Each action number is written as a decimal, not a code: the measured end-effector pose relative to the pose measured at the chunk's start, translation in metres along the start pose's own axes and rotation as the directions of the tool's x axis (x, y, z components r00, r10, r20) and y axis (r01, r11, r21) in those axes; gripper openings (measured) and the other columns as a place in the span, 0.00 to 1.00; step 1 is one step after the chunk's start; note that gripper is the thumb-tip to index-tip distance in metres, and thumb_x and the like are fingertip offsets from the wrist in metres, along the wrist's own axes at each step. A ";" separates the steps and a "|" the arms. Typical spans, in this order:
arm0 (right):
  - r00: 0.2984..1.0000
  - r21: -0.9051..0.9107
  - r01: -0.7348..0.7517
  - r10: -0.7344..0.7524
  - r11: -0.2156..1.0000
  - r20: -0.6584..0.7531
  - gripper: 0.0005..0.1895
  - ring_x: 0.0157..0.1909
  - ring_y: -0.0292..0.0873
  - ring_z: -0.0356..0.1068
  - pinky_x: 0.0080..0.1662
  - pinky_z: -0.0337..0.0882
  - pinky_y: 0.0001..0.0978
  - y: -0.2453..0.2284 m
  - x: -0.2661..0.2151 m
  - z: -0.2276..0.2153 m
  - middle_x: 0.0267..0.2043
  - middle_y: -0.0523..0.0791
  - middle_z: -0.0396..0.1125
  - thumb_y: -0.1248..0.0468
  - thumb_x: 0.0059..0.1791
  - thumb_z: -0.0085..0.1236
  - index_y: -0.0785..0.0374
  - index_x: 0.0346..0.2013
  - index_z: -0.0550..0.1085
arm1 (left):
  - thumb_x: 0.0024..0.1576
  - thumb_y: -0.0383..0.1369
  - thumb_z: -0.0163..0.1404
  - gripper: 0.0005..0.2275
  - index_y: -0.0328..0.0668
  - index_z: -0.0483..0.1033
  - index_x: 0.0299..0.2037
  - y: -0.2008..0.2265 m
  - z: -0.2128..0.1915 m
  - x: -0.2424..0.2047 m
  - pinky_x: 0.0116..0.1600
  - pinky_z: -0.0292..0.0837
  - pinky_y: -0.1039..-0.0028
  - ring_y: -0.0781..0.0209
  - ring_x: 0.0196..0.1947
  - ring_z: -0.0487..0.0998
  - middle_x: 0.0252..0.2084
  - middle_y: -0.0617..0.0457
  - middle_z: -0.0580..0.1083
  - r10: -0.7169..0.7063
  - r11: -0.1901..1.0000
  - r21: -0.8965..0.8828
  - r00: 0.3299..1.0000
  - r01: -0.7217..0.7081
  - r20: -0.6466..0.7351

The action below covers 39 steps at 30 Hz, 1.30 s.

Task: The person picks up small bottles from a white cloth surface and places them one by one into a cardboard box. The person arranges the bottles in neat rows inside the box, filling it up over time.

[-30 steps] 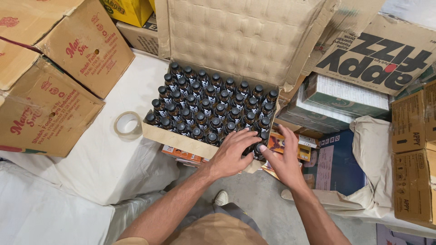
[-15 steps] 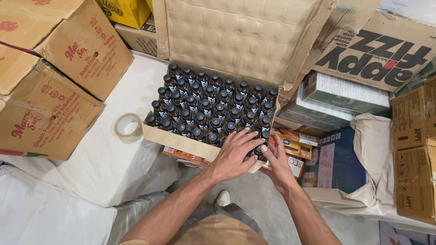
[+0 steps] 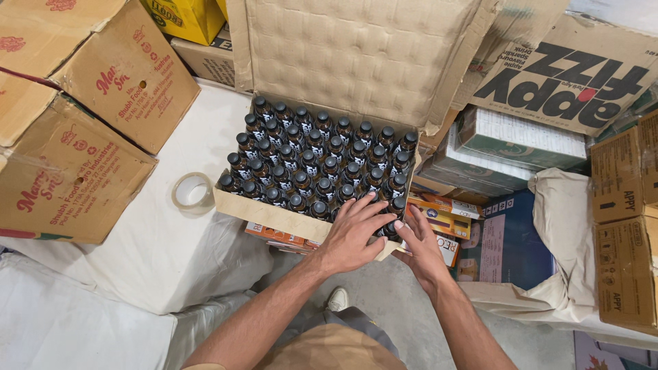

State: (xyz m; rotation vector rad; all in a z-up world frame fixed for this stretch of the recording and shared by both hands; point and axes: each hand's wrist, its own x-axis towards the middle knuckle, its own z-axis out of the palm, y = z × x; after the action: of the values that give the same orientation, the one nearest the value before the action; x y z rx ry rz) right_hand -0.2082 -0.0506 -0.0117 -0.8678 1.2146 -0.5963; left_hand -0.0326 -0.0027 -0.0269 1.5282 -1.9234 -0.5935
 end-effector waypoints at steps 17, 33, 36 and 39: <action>0.756 -0.717 0.522 -0.640 0.462 0.138 0.40 0.75 0.72 0.44 0.69 0.46 0.68 -0.010 0.006 -0.001 0.73 0.64 0.47 0.50 0.53 0.55 0.64 0.74 0.55 | 0.56 0.34 0.50 0.21 0.46 0.71 0.62 0.016 -0.042 0.009 0.71 0.47 0.41 0.39 0.73 0.57 0.71 0.41 0.63 -0.045 0.998 0.044 0.996 0.048 -0.078; 0.858 -0.928 0.359 -0.357 -0.097 0.369 0.32 0.80 0.57 0.32 0.69 0.43 0.69 -0.046 0.052 0.043 0.81 0.43 0.37 0.42 0.57 0.31 0.38 0.77 0.49 | 0.62 0.53 0.40 0.29 0.57 0.57 0.73 -0.054 -0.039 0.032 0.69 0.35 0.30 0.35 0.75 0.48 0.77 0.43 0.50 -0.180 0.884 0.403 0.969 0.235 -0.171; 0.869 -0.931 0.354 -0.334 -0.092 0.364 0.32 0.80 0.56 0.30 0.69 0.44 0.68 -0.047 0.050 0.042 0.81 0.41 0.36 0.41 0.57 0.29 0.37 0.77 0.48 | 0.63 0.52 0.39 0.29 0.57 0.55 0.74 -0.051 -0.039 0.030 0.69 0.35 0.30 0.35 0.75 0.48 0.77 0.43 0.49 -0.198 0.888 0.391 0.968 0.244 -0.153; 0.871 -0.933 0.343 -0.335 -0.109 0.359 0.32 0.80 0.56 0.31 0.69 0.47 0.66 -0.048 0.052 0.044 0.81 0.40 0.36 0.42 0.57 0.30 0.37 0.77 0.48 | 0.63 0.52 0.38 0.29 0.58 0.54 0.74 -0.051 -0.041 0.032 0.69 0.35 0.30 0.35 0.75 0.48 0.78 0.43 0.48 -0.217 0.884 0.393 0.967 0.253 -0.134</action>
State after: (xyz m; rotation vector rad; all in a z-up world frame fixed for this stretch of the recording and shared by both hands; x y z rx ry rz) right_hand -0.1495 -0.1077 0.0039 -2.5768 1.3101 0.0799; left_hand 0.0269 -0.0451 -0.0255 2.0356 -1.8877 -0.2198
